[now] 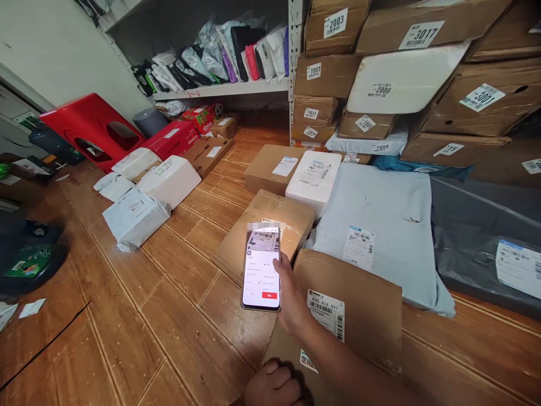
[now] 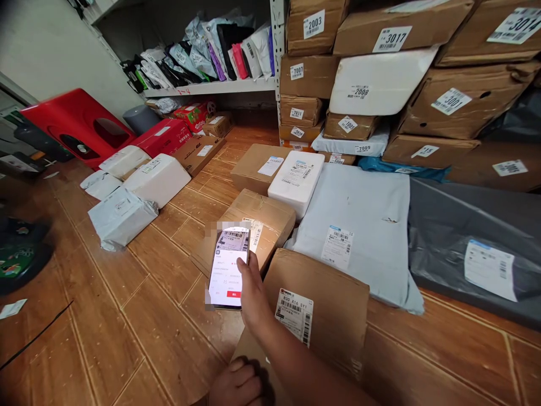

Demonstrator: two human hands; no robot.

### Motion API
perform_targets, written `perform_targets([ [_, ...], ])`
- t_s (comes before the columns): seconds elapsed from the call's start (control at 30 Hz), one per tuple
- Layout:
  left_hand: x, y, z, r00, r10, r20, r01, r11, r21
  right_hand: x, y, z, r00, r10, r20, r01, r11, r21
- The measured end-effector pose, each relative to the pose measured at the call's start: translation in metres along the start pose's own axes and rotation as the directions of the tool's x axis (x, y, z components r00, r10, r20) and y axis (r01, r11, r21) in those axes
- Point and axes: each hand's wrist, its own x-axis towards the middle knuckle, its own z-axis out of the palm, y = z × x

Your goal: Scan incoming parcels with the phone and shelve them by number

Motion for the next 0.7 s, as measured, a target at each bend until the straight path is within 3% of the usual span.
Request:
perform_targets([
  [0.37,-0.002,0.003,-0.001,0.999,-0.028,0.016,0.028,1.0,-0.006,-0.008,-0.009,0.0,0.998,0.041,0.052,-0.041,0.999,-0.004],
  [0.7,0.008,0.002,-0.006,1.0,-0.008,-0.016,0.008,1.0,-0.017,-0.023,-0.011,-0.028,0.96,0.064,0.274,-0.059,0.998,-0.027],
])
